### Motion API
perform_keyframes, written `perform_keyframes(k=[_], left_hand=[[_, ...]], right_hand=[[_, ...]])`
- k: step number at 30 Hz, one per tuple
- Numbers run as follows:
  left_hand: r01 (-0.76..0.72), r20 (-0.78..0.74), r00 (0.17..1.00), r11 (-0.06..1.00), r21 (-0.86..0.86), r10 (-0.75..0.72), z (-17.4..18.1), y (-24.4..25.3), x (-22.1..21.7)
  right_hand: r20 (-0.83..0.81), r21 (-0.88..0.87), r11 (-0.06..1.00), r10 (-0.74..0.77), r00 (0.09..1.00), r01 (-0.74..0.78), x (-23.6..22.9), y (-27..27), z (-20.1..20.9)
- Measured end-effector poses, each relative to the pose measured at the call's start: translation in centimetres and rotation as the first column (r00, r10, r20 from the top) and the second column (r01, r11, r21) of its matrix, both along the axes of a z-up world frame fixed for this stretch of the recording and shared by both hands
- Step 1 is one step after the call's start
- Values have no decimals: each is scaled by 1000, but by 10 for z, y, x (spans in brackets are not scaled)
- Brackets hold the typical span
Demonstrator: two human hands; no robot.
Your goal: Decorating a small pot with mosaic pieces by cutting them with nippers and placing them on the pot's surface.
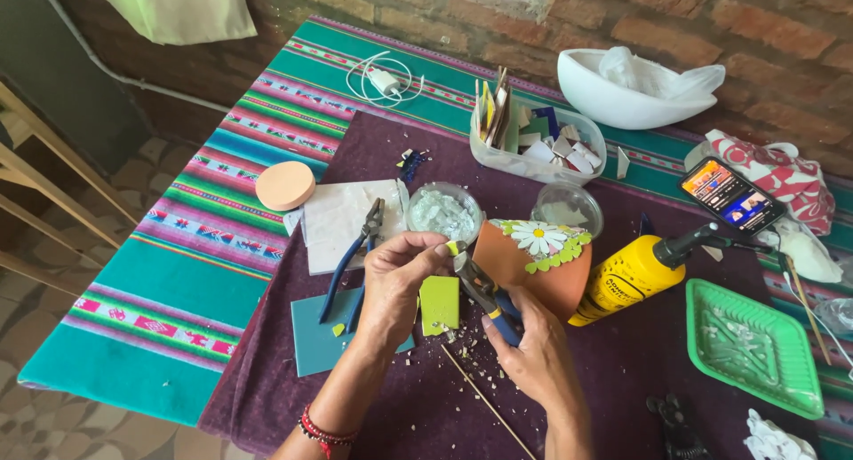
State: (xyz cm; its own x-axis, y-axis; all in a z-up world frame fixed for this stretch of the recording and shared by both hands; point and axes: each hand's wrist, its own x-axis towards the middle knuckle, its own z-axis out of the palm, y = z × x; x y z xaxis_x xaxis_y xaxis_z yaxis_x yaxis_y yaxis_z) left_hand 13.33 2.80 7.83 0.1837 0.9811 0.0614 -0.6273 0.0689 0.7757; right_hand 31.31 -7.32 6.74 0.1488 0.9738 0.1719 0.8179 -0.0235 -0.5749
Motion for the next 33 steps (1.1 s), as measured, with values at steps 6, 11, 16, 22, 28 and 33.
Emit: perform_keyframes(k=[6,11,16,22,28,33], left_hand=[[-6,23,1000,999,-36,7,-1,1,1],[16,18,1000,998,-57,-15,0,4,0],[29,35,999,1000,-1,-29,-5,3,0],[12,-22,1000,999,52,-11,-9,5,2],[-4,-63,998,992,130,12,-11,3,1],[-34,-41,998,992,125,39,-7,2,3]], right_hand=[[-44,-52,999,-18,999,16,2,0,-3],[-43,-51,999,-18,999,16,3,2,-1],[-37,-83,996,-18,999,15,6,0,-1],[-62,-115,993,-20,998,13,4,-1,2],[-67,-136,991,-16,998,7,1,-2,6],[-78,-131,991,-26,997,15,-1,-3,6]])
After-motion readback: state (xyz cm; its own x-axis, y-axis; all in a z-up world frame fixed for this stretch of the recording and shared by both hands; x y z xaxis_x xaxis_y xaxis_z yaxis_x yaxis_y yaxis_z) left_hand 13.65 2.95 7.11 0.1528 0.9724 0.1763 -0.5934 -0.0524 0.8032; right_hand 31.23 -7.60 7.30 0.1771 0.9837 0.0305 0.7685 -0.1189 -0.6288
